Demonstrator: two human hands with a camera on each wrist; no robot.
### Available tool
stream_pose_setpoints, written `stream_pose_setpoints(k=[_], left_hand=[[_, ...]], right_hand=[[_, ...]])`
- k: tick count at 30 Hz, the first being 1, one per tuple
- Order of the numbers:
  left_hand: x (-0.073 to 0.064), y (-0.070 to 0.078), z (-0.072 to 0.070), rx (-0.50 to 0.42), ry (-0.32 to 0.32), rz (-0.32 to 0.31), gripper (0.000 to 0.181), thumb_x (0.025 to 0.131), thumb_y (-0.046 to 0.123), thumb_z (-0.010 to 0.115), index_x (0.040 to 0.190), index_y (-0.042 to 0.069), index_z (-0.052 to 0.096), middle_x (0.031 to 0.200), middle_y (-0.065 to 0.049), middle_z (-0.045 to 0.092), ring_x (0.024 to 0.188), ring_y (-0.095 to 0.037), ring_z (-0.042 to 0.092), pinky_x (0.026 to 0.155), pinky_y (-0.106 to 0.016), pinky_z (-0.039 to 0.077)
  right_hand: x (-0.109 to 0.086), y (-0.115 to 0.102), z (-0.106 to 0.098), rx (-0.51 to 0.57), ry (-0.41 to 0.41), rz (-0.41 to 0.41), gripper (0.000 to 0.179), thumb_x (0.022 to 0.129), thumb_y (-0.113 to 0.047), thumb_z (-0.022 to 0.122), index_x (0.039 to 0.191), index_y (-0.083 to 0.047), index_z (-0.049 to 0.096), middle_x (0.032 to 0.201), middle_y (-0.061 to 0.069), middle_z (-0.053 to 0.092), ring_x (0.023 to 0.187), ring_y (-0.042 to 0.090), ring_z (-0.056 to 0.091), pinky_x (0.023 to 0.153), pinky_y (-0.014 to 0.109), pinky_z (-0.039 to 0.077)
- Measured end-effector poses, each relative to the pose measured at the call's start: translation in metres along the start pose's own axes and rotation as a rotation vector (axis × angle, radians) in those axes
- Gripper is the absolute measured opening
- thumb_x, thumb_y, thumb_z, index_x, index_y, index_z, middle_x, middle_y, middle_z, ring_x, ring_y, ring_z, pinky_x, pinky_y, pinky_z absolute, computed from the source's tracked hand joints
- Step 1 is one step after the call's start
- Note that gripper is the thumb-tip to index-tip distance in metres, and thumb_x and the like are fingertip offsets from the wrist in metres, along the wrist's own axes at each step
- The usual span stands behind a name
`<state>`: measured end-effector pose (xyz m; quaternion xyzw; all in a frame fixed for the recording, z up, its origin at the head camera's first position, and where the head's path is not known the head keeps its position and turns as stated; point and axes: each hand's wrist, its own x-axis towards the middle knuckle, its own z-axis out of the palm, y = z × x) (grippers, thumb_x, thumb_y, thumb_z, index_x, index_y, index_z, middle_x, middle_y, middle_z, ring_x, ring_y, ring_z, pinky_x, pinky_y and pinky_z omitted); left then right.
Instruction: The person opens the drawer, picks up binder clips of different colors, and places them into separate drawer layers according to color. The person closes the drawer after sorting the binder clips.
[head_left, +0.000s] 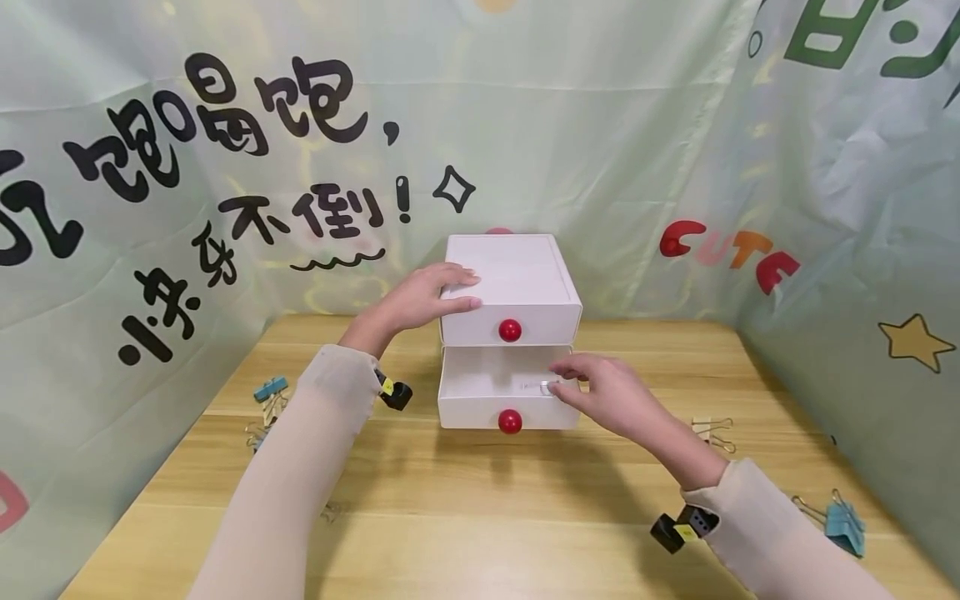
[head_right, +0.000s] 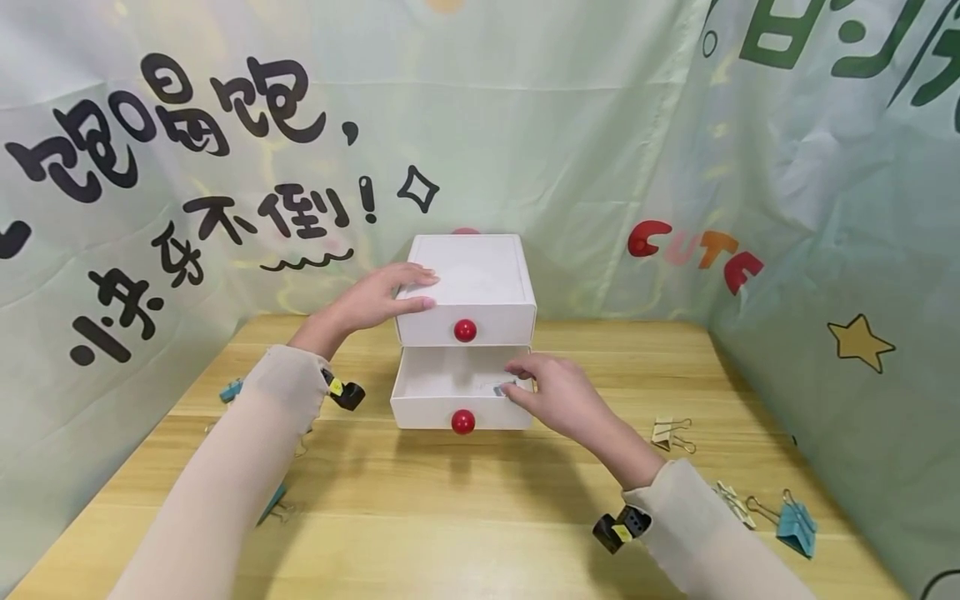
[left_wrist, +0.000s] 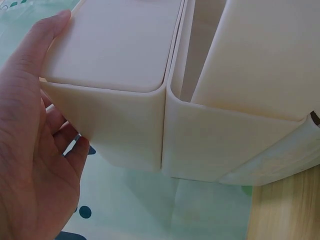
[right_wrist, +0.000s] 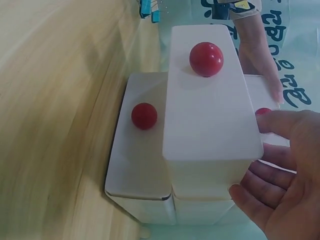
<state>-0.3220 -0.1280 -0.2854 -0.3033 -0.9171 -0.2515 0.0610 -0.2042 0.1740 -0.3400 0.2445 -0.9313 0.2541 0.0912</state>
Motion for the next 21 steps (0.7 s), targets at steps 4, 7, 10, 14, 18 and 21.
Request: stream_pose_setpoints(k=[4, 7, 10, 14, 18, 21], left_hand=[[0.000, -0.001, 0.000, 0.011, 0.000, -0.003, 0.058, 0.089, 0.055, 0.064, 0.136, 0.021, 0.060, 0.147, 0.003, 0.048, 0.139, -0.019, 0.035, 0.115, -0.042, 0.025], [0.000, -0.001, 0.001, 0.014, 0.001, -0.002, 0.059, 0.089, 0.055, 0.064, 0.136, 0.021, 0.060, 0.147, 0.003, 0.048, 0.139, -0.019, 0.035, 0.115, -0.042, 0.025], [0.000, -0.001, 0.001, 0.009, 0.005, -0.001, 0.059, 0.089, 0.056, 0.064, 0.136, 0.021, 0.060, 0.147, 0.003, 0.048, 0.139, -0.019, 0.035, 0.115, -0.042, 0.025], [0.000, -0.002, 0.000, 0.001, 0.006, -0.007, 0.059, 0.089, 0.057, 0.063, 0.136, 0.022, 0.060, 0.146, 0.004, 0.048, 0.139, -0.018, 0.035, 0.115, -0.042, 0.025], [0.000, -0.002, 0.000, -0.009, 0.005, -0.005, 0.058, 0.089, 0.056, 0.063, 0.135, 0.022, 0.061, 0.146, 0.004, 0.048, 0.138, -0.018, 0.036, 0.114, -0.042, 0.026], [0.000, -0.002, 0.001, -0.014, 0.002, 0.003, 0.058, 0.089, 0.055, 0.064, 0.136, 0.021, 0.060, 0.146, 0.003, 0.048, 0.138, -0.018, 0.036, 0.115, -0.042, 0.025]], right_hand=[[-0.003, 0.002, 0.001, 0.023, 0.020, -0.026, 0.028, 0.091, -0.021, 0.071, 0.113, -0.005, 0.071, 0.109, 0.008, 0.070, 0.100, 0.027, 0.066, 0.083, 0.049, 0.053], [-0.009, 0.005, 0.000, 0.061, 0.033, -0.025, 0.028, 0.092, -0.020, 0.070, 0.115, -0.006, 0.071, 0.114, 0.009, 0.069, 0.103, 0.028, 0.064, 0.086, 0.050, 0.052], [-0.016, 0.008, -0.002, 0.091, 0.049, -0.015, 0.028, 0.093, -0.022, 0.069, 0.117, -0.008, 0.070, 0.119, 0.008, 0.067, 0.106, 0.028, 0.063, 0.087, 0.051, 0.052], [-0.027, 0.013, -0.006, 0.113, 0.065, -0.004, 0.030, 0.093, -0.023, 0.070, 0.119, -0.009, 0.070, 0.120, 0.006, 0.066, 0.106, 0.031, 0.063, 0.085, 0.051, 0.053], [-0.038, 0.019, -0.010, 0.096, 0.082, -0.003, 0.031, 0.092, -0.025, 0.070, 0.119, -0.011, 0.070, 0.119, 0.004, 0.067, 0.105, 0.032, 0.063, 0.082, 0.051, 0.054], [-0.044, 0.024, -0.014, 0.066, 0.082, 0.000, 0.031, 0.093, -0.027, 0.070, 0.120, -0.013, 0.070, 0.120, 0.003, 0.067, 0.105, 0.031, 0.064, 0.078, 0.047, 0.055]])
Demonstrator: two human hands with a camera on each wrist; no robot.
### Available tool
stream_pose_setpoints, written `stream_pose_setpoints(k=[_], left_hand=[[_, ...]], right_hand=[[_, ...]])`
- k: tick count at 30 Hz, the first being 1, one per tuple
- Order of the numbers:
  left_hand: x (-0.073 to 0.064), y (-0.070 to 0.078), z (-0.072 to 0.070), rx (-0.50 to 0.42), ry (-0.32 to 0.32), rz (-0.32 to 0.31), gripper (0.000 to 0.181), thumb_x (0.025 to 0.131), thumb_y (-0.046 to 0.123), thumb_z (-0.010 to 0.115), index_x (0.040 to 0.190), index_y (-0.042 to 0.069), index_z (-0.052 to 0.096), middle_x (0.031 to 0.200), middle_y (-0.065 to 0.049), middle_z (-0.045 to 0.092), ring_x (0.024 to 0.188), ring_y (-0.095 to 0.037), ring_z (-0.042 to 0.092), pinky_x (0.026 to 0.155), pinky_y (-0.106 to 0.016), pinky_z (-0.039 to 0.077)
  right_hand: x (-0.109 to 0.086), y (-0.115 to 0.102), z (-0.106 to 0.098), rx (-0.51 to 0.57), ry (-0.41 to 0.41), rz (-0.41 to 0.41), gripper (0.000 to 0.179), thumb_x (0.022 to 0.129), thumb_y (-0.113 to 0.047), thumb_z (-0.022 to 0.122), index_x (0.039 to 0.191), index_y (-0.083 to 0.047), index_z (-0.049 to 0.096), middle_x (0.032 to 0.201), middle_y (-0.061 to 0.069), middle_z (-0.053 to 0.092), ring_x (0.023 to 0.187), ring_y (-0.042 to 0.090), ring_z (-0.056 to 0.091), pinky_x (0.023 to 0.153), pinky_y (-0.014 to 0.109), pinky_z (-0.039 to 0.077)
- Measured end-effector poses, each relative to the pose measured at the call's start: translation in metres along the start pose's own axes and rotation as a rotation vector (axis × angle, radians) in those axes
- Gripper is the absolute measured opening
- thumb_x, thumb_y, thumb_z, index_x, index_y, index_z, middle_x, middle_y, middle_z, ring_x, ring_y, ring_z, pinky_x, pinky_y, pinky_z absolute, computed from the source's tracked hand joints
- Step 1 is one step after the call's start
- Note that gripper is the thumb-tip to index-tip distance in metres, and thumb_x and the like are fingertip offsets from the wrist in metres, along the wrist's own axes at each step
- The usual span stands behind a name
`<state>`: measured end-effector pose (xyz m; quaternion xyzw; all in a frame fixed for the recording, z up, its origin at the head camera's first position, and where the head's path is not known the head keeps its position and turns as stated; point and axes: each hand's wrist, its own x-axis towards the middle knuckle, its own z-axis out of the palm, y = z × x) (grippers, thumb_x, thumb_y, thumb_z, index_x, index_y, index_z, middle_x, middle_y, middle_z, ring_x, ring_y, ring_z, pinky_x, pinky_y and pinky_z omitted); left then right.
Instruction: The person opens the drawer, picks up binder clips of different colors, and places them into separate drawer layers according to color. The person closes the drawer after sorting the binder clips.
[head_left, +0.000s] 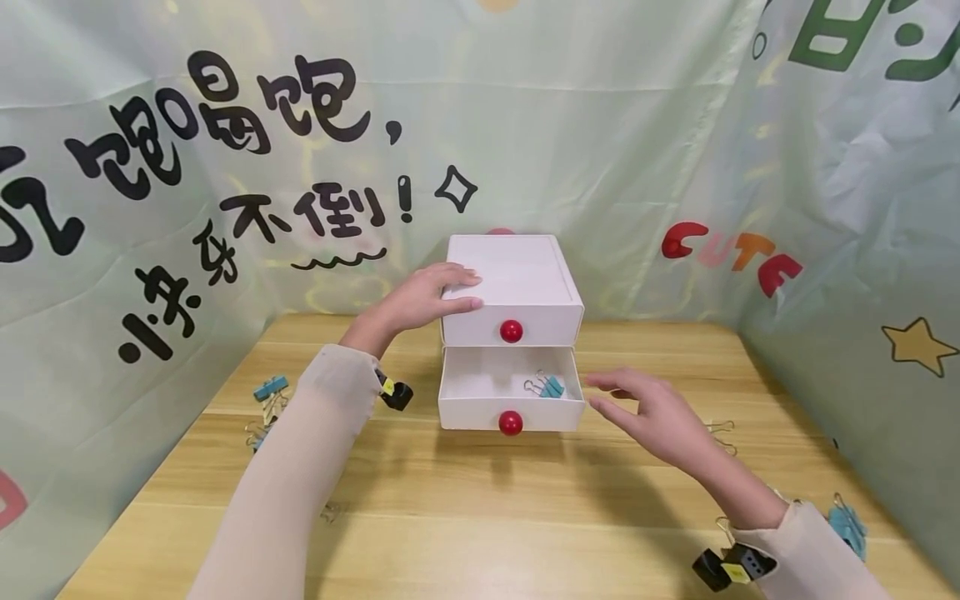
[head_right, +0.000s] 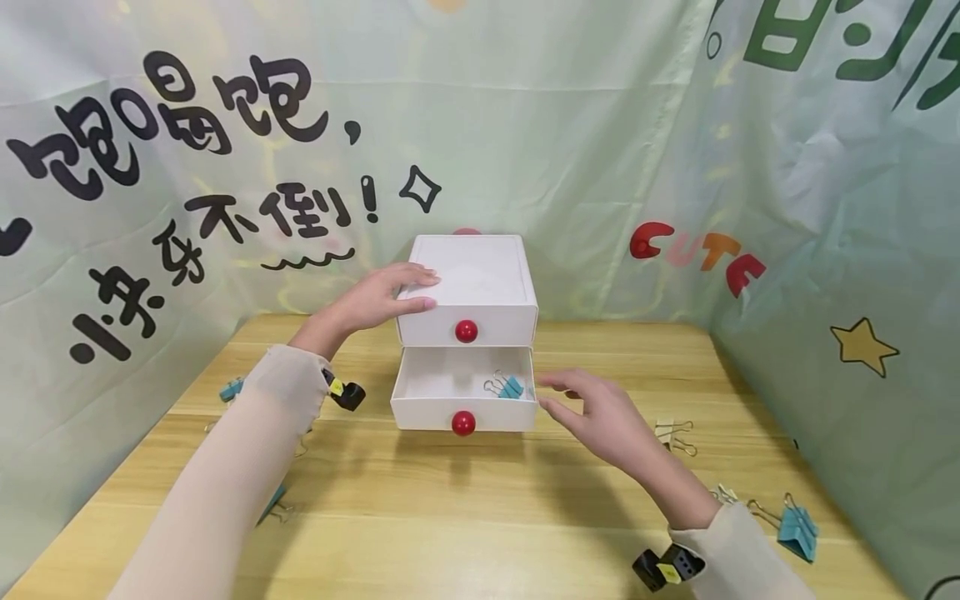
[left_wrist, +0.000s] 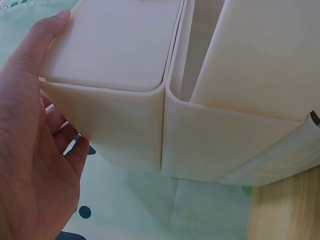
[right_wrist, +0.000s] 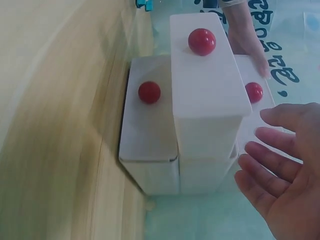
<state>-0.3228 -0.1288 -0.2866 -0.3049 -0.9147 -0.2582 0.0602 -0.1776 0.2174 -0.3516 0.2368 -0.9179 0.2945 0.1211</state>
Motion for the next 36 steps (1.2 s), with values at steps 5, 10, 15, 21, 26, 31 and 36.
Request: stream_pose_setpoints(k=[5, 10, 15, 21, 26, 31, 36], left_hand=[[0.000, 0.000, 0.000, -0.002, 0.002, 0.011, 0.057, 0.089, 0.054, 0.064, 0.135, 0.020, 0.061, 0.146, 0.002, 0.049, 0.138, -0.019, 0.036, 0.115, -0.042, 0.026], [0.000, -0.001, 0.000, -0.007, 0.010, 0.016, 0.056, 0.090, 0.052, 0.064, 0.135, 0.019, 0.061, 0.145, 0.001, 0.049, 0.137, -0.019, 0.037, 0.114, -0.041, 0.026], [0.000, -0.001, 0.000, -0.004, 0.013, 0.025, 0.055, 0.090, 0.051, 0.065, 0.135, 0.018, 0.061, 0.144, 0.001, 0.050, 0.137, -0.019, 0.038, 0.114, -0.041, 0.026], [0.000, 0.000, 0.001, 0.000, 0.007, 0.016, 0.055, 0.090, 0.051, 0.064, 0.135, 0.019, 0.061, 0.145, 0.001, 0.050, 0.138, -0.019, 0.037, 0.114, -0.041, 0.026], [0.000, 0.001, 0.000, -0.012, 0.008, 0.006, 0.056, 0.090, 0.051, 0.065, 0.135, 0.019, 0.061, 0.145, 0.001, 0.049, 0.137, -0.019, 0.037, 0.114, -0.041, 0.026], [-0.001, 0.001, -0.001, -0.005, 0.012, 0.013, 0.055, 0.090, 0.050, 0.065, 0.135, 0.018, 0.061, 0.145, 0.001, 0.049, 0.138, -0.019, 0.037, 0.114, -0.041, 0.026], [-0.001, 0.003, -0.001, 0.007, 0.008, 0.012, 0.056, 0.090, 0.051, 0.065, 0.135, 0.019, 0.061, 0.146, 0.001, 0.049, 0.138, -0.020, 0.037, 0.115, -0.042, 0.026]], right_hand=[[-0.010, 0.008, -0.010, -0.039, -0.039, 0.016, 0.034, 0.093, -0.031, 0.068, 0.122, -0.013, 0.068, 0.122, 0.006, 0.066, 0.106, 0.032, 0.063, 0.075, 0.045, 0.055], [-0.021, 0.018, -0.017, -0.048, -0.072, 0.008, 0.037, 0.093, -0.032, 0.069, 0.122, -0.010, 0.068, 0.122, 0.008, 0.066, 0.105, 0.031, 0.063, 0.083, 0.051, 0.053], [-0.033, 0.027, -0.025, -0.067, -0.122, 0.015, 0.040, 0.092, -0.033, 0.070, 0.125, -0.010, 0.066, 0.124, 0.007, 0.065, 0.107, 0.030, 0.063, 0.086, 0.050, 0.052], [-0.047, 0.038, -0.040, -0.064, -0.192, 0.055, 0.047, 0.092, -0.037, 0.068, 0.129, -0.010, 0.062, 0.126, 0.009, 0.064, 0.107, 0.033, 0.061, 0.080, 0.050, 0.054], [-0.060, 0.049, -0.049, -0.098, -0.221, 0.076, 0.048, 0.092, -0.038, 0.068, 0.130, -0.010, 0.061, 0.125, 0.006, 0.064, 0.105, 0.029, 0.063, 0.081, 0.042, 0.054], [-0.075, 0.060, -0.053, -0.115, -0.261, 0.119, 0.052, 0.090, -0.044, 0.068, 0.130, -0.010, 0.062, 0.123, 0.006, 0.065, 0.106, 0.030, 0.062, 0.080, 0.042, 0.054], [-0.091, 0.070, -0.053, -0.137, -0.287, 0.132, 0.054, 0.088, -0.042, 0.071, 0.129, -0.009, 0.062, 0.121, 0.008, 0.066, 0.104, 0.032, 0.062, 0.077, 0.043, 0.054]])
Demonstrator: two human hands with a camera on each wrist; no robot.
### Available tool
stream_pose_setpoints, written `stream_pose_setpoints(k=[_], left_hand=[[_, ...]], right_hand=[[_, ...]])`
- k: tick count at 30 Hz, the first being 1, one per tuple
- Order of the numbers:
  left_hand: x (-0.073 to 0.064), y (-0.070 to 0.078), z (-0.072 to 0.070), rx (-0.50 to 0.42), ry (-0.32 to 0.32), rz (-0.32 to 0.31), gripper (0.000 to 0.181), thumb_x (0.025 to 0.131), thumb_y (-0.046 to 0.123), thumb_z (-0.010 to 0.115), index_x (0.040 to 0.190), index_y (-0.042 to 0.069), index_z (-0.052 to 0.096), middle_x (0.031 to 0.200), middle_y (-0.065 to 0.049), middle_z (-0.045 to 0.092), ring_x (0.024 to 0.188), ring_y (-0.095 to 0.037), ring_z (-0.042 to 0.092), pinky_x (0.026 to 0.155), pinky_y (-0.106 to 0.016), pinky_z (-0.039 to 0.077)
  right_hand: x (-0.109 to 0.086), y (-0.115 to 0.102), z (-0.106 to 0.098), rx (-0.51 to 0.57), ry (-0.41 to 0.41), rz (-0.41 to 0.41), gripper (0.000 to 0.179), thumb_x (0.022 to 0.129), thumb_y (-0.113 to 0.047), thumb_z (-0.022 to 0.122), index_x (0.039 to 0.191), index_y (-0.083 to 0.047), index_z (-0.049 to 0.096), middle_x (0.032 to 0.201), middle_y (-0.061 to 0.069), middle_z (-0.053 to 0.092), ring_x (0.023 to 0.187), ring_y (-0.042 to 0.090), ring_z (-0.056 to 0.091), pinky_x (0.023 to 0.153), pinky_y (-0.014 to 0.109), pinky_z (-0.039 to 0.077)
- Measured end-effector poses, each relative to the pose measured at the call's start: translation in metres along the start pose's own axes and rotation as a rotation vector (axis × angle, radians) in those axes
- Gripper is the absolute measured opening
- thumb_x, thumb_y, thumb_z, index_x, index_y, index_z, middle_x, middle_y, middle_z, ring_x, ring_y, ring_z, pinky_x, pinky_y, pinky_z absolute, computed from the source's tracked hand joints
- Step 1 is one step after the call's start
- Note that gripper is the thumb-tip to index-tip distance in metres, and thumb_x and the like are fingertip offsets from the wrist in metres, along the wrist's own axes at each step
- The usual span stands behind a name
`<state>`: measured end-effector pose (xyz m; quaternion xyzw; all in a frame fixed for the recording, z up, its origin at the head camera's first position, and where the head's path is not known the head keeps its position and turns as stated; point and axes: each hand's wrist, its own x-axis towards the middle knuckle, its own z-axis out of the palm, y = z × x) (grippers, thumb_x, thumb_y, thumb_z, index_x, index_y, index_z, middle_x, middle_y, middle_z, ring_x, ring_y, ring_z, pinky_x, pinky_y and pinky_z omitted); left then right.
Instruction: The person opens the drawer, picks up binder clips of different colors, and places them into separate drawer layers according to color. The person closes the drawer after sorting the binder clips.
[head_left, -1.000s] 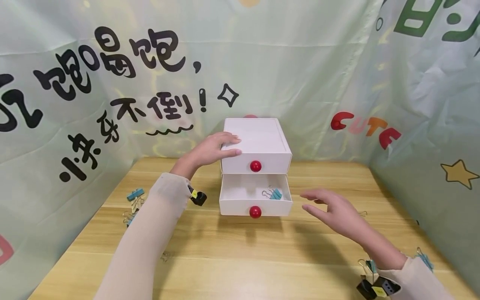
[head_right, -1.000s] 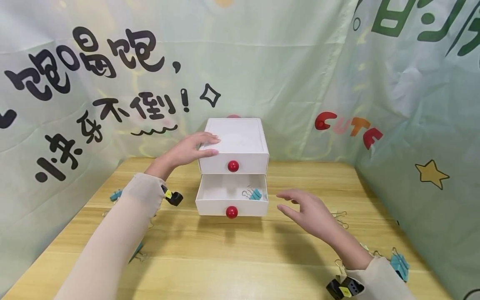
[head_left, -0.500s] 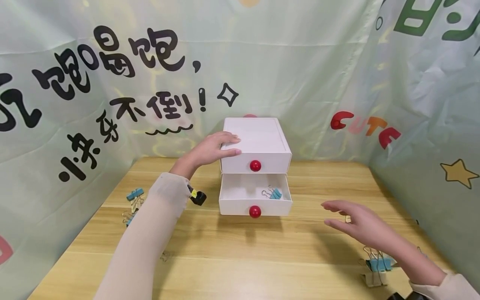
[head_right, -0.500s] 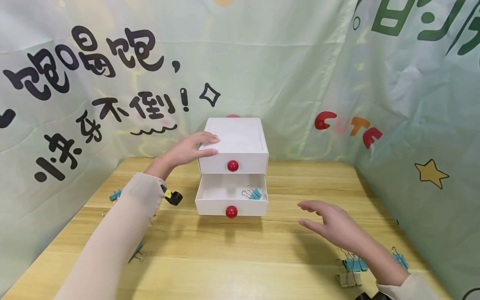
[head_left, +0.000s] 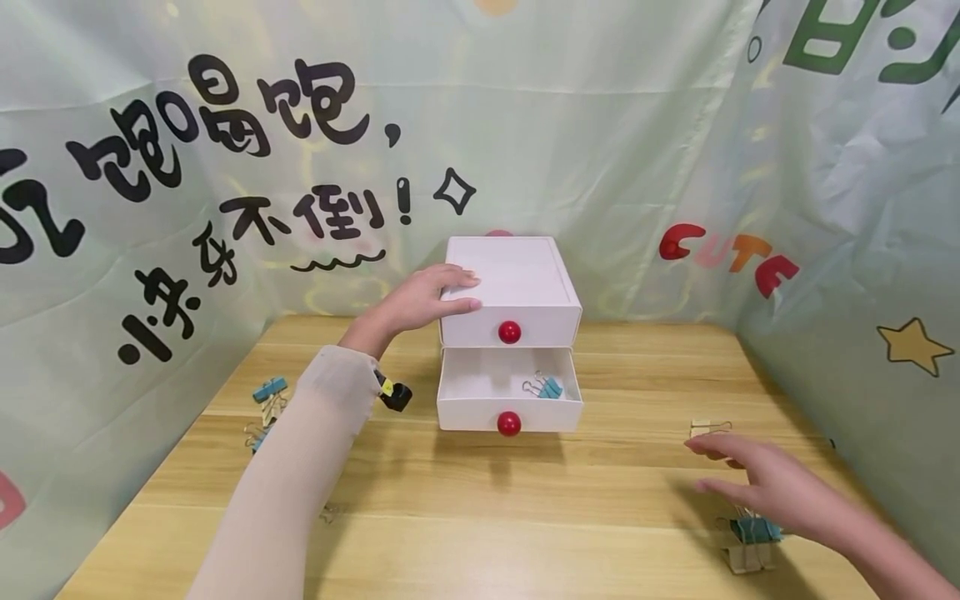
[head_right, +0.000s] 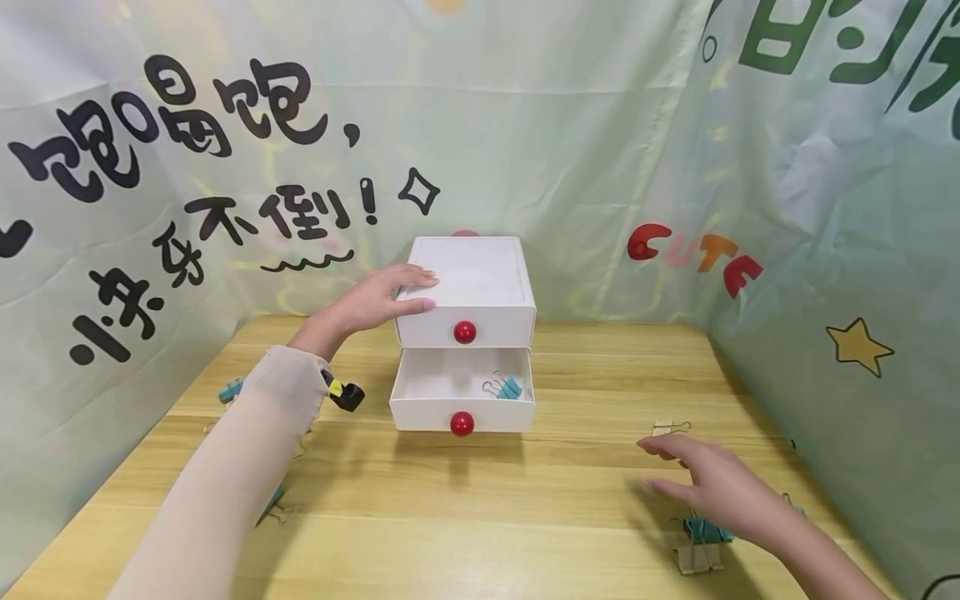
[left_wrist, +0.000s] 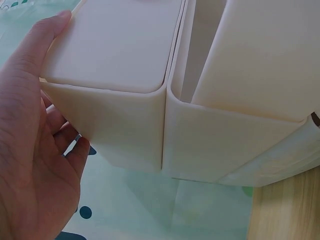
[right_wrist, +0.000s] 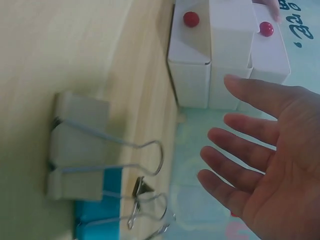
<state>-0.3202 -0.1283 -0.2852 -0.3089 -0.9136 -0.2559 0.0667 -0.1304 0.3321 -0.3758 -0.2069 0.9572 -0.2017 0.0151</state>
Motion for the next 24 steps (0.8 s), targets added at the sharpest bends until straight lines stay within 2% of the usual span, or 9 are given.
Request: stream_pose_setpoints(k=[6, 10, 12, 15, 21, 24], left_hand=[[0.001, 0.000, -0.001, -0.003, -0.006, -0.008, 0.057, 0.090, 0.052, 0.064, 0.136, 0.019, 0.060, 0.146, 0.002, 0.049, 0.138, -0.019, 0.036, 0.115, -0.042, 0.026], [0.002, 0.002, -0.002, -0.012, -0.004, 0.002, 0.057, 0.090, 0.052, 0.064, 0.136, 0.019, 0.060, 0.146, 0.001, 0.049, 0.138, -0.019, 0.037, 0.114, -0.041, 0.027], [0.002, 0.002, -0.003, -0.014, -0.003, 0.002, 0.057, 0.090, 0.052, 0.064, 0.136, 0.019, 0.060, 0.146, 0.001, 0.049, 0.138, -0.019, 0.037, 0.114, -0.042, 0.027], [0.002, 0.002, -0.004, -0.013, -0.007, -0.002, 0.058, 0.089, 0.053, 0.065, 0.136, 0.019, 0.060, 0.146, 0.001, 0.048, 0.138, -0.019, 0.037, 0.114, -0.042, 0.026], [0.001, 0.001, -0.002, -0.010, -0.020, -0.013, 0.060, 0.089, 0.054, 0.064, 0.137, 0.019, 0.059, 0.147, 0.000, 0.047, 0.139, -0.020, 0.036, 0.115, -0.043, 0.026], [0.000, 0.001, -0.001, -0.015, -0.017, -0.012, 0.059, 0.089, 0.054, 0.064, 0.136, 0.019, 0.059, 0.147, 0.000, 0.048, 0.138, -0.021, 0.037, 0.114, -0.043, 0.026]], right_hand=[[-0.019, 0.020, 0.002, -0.050, -0.086, -0.036, 0.064, 0.084, -0.048, 0.071, 0.133, -0.009, 0.058, 0.122, 0.008, 0.065, 0.105, 0.031, 0.063, 0.075, 0.035, 0.054], [-0.028, 0.033, 0.002, -0.045, -0.173, -0.016, 0.070, 0.081, -0.053, 0.071, 0.133, -0.007, 0.057, 0.123, 0.009, 0.065, 0.106, 0.014, 0.062, 0.074, 0.030, 0.053], [-0.030, 0.038, 0.002, -0.043, -0.191, -0.007, 0.070, 0.081, -0.053, 0.071, 0.132, -0.007, 0.058, 0.122, 0.009, 0.065, 0.106, 0.006, 0.060, 0.074, 0.030, 0.053], [-0.030, 0.043, 0.004, -0.065, -0.177, -0.027, 0.064, 0.080, -0.049, 0.073, 0.127, -0.008, 0.061, 0.117, 0.008, 0.068, 0.104, 0.003, 0.060, 0.074, 0.030, 0.053], [-0.029, 0.047, 0.010, -0.181, -0.129, -0.086, 0.041, 0.079, -0.034, 0.079, 0.112, -0.013, 0.070, 0.105, -0.001, 0.071, 0.094, 0.012, 0.066, 0.071, 0.033, 0.055], [-0.027, 0.046, 0.015, -0.191, -0.094, -0.130, 0.026, 0.078, -0.025, 0.080, 0.102, -0.016, 0.073, 0.094, -0.008, 0.071, 0.083, 0.006, 0.066, 0.064, 0.030, 0.054]])
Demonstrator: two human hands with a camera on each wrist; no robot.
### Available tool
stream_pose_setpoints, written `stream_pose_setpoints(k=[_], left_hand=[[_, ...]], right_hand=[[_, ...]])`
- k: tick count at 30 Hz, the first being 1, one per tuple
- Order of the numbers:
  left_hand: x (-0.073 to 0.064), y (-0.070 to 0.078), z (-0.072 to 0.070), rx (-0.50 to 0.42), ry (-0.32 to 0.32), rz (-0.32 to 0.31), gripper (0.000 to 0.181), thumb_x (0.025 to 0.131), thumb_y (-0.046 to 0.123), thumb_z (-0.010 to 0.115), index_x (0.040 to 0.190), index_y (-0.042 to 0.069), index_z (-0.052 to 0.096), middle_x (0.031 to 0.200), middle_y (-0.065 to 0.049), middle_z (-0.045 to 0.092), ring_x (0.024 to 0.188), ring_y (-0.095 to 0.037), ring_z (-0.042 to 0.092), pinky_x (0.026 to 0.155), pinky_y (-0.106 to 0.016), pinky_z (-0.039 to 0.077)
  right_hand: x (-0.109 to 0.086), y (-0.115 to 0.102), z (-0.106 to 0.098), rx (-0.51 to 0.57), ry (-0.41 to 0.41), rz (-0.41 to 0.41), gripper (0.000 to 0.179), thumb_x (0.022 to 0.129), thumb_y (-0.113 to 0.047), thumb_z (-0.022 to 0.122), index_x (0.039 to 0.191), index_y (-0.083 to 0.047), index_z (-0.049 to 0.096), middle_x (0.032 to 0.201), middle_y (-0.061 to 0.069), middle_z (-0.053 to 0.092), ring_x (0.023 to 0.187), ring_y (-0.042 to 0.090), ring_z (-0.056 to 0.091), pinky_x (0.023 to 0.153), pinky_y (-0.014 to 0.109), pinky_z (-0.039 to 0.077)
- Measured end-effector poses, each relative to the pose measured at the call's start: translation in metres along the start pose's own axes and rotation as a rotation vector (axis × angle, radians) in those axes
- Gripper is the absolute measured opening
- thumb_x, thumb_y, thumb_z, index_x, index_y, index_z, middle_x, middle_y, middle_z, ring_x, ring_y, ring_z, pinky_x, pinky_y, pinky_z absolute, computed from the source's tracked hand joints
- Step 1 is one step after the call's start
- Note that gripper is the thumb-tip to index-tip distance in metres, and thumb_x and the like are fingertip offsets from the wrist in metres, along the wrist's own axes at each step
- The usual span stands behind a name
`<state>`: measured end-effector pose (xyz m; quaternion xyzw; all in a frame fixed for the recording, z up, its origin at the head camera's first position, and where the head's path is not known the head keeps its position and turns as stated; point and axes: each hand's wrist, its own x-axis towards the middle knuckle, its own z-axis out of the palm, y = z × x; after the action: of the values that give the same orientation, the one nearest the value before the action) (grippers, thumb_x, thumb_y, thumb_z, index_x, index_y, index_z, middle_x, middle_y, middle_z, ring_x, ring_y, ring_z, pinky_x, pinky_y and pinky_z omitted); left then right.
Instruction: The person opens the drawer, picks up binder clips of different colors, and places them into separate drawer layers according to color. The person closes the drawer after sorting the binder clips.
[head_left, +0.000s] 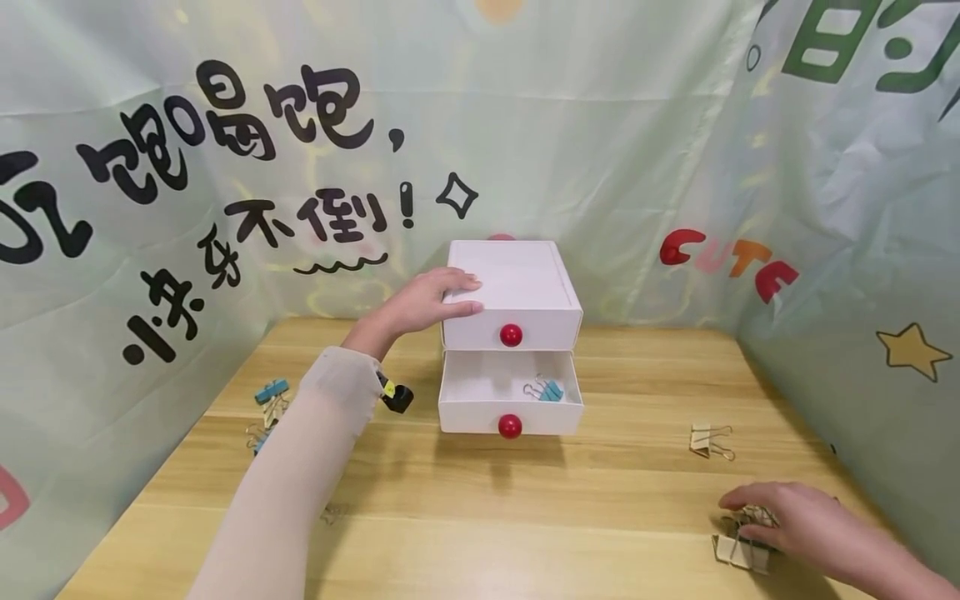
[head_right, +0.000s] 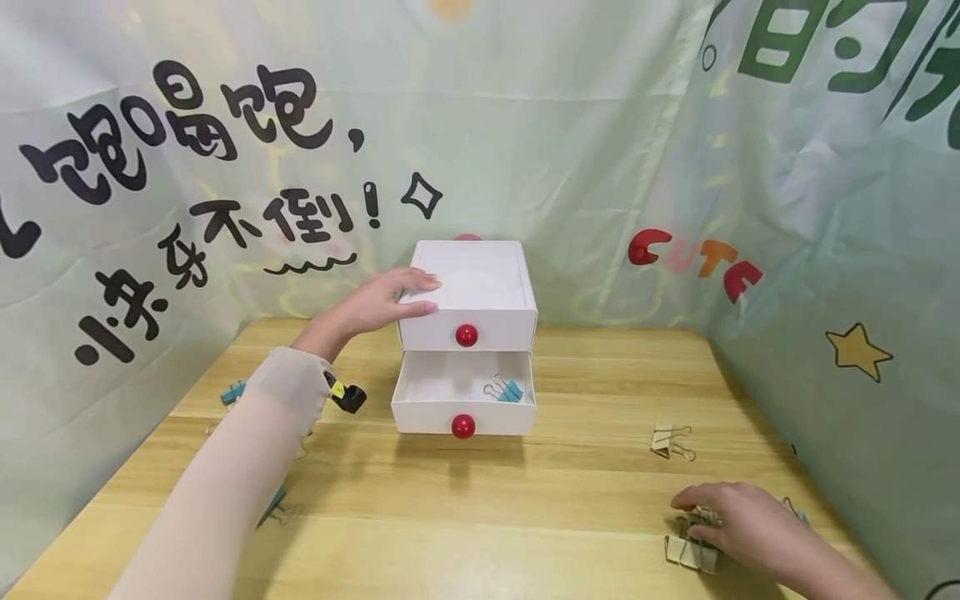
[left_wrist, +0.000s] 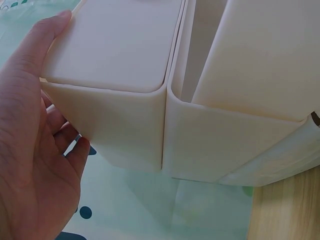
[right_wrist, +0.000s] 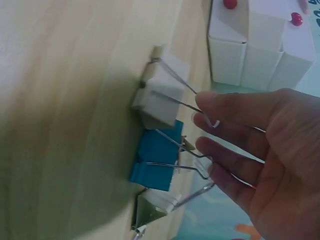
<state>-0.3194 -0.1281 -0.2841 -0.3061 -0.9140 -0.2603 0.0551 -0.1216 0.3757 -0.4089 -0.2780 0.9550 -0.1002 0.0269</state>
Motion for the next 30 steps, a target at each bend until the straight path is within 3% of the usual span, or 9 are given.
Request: stream_pose_setpoints(k=[5, 7, 14, 18, 24, 30], left_hand=[[0.001, -0.001, 0.002, 0.003, 0.006, 0.005, 0.058, 0.090, 0.054, 0.064, 0.136, 0.019, 0.060, 0.146, 0.001, 0.048, 0.138, -0.020, 0.037, 0.114, -0.043, 0.026], [0.001, -0.001, 0.002, 0.005, 0.009, 0.006, 0.058, 0.090, 0.053, 0.064, 0.136, 0.019, 0.060, 0.146, 0.001, 0.048, 0.138, -0.020, 0.037, 0.114, -0.043, 0.026], [0.000, -0.001, 0.002, 0.001, 0.012, 0.005, 0.057, 0.090, 0.052, 0.064, 0.136, 0.018, 0.060, 0.146, 0.001, 0.048, 0.138, -0.020, 0.037, 0.115, -0.042, 0.025], [0.000, -0.002, 0.003, 0.001, 0.015, 0.007, 0.057, 0.090, 0.051, 0.064, 0.135, 0.018, 0.060, 0.146, 0.001, 0.049, 0.138, -0.019, 0.037, 0.115, -0.041, 0.025], [0.001, -0.003, 0.003, 0.008, 0.013, 0.013, 0.056, 0.090, 0.051, 0.064, 0.136, 0.018, 0.060, 0.146, 0.000, 0.049, 0.138, -0.019, 0.037, 0.115, -0.041, 0.025], [0.001, -0.003, 0.003, -0.006, 0.015, 0.009, 0.056, 0.090, 0.051, 0.065, 0.135, 0.018, 0.061, 0.146, 0.001, 0.049, 0.138, -0.020, 0.037, 0.114, -0.042, 0.026]], right_hand=[[0.003, -0.004, 0.006, 0.002, 0.099, -0.064, 0.013, 0.079, -0.017, 0.080, 0.088, -0.022, 0.072, 0.080, -0.021, 0.064, 0.069, -0.006, 0.057, 0.052, 0.024, 0.048], [0.005, -0.005, 0.006, 0.005, 0.111, -0.050, 0.014, 0.079, -0.016, 0.079, 0.087, -0.024, 0.070, 0.080, -0.023, 0.062, 0.068, -0.006, 0.056, 0.051, 0.024, 0.047], [0.013, -0.013, 0.002, 0.019, 0.115, 0.024, 0.015, 0.081, -0.017, 0.078, 0.092, -0.021, 0.070, 0.083, -0.018, 0.066, 0.072, -0.001, 0.062, 0.056, 0.026, 0.051], [0.015, -0.013, 0.000, -0.003, 0.135, 0.027, 0.021, 0.080, -0.023, 0.079, 0.098, -0.018, 0.071, 0.088, -0.012, 0.069, 0.077, 0.005, 0.065, 0.061, 0.029, 0.053], [0.005, -0.002, -0.004, -0.044, 0.060, 0.009, 0.040, 0.074, -0.026, 0.083, 0.109, -0.013, 0.068, 0.101, -0.003, 0.070, 0.092, 0.015, 0.066, 0.071, 0.035, 0.055], [-0.003, 0.010, 0.001, -0.080, -0.028, 0.048, 0.049, 0.070, -0.019, 0.086, 0.114, -0.011, 0.067, 0.108, 0.004, 0.068, 0.097, 0.028, 0.065, 0.073, 0.040, 0.055]])
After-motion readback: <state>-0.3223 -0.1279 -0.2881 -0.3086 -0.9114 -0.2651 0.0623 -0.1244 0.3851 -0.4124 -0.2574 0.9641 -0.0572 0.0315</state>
